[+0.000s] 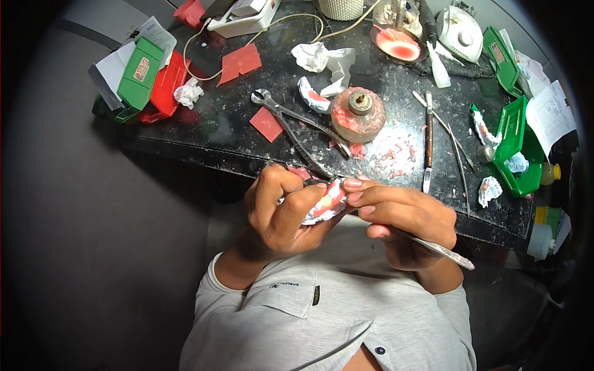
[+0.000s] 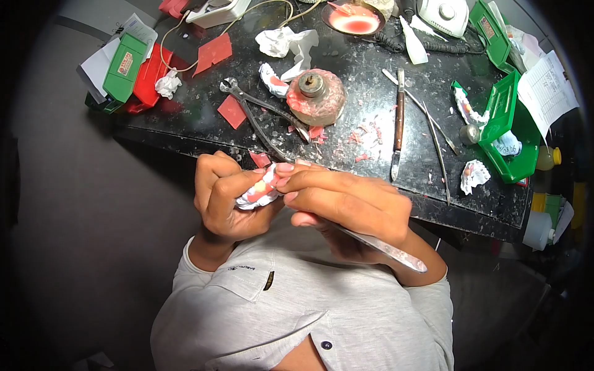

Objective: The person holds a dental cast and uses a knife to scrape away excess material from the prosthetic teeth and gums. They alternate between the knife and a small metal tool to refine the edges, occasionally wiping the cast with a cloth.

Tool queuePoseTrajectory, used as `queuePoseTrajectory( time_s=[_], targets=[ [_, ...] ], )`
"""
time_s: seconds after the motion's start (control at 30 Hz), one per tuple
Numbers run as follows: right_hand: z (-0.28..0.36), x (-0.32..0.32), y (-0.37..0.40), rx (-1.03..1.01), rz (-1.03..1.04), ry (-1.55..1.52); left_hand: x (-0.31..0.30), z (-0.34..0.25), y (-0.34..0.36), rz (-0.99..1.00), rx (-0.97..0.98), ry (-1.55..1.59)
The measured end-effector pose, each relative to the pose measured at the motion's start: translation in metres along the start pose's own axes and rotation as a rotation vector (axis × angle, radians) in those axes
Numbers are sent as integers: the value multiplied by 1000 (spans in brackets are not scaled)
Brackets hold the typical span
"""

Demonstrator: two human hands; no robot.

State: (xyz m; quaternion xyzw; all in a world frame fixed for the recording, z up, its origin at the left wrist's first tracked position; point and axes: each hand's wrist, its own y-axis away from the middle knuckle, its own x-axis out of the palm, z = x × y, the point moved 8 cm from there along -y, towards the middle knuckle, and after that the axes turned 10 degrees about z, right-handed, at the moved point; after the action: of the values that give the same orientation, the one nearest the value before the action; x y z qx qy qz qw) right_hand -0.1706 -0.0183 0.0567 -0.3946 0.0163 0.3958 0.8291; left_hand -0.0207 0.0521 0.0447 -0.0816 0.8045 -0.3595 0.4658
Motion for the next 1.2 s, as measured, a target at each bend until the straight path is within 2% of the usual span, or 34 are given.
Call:
queuePoseTrajectory(
  time_s=[0.43,0.53,0.73,0.83,1.07,1.2],
  targets=[
    [4,7,-5,-68,75,46,-3,-1,-1,-2,-22,8],
    [2,5,-5,-48,10,-3,-3,-2,-3,-7,-19,28],
    [3,8,-4,-73,56,25,-3,-2,-2,-18,-27,21],
    [3,5,-6,-12,-7,-10,-3,-3,-4,-12,-22,22],
    [4,7,-4,-45,32,24,-3,-3,-6,-18,-41,36],
    [-4,-3,3,24,-37,-100,-1,1,-5,-22,-36,12]
  ],
)
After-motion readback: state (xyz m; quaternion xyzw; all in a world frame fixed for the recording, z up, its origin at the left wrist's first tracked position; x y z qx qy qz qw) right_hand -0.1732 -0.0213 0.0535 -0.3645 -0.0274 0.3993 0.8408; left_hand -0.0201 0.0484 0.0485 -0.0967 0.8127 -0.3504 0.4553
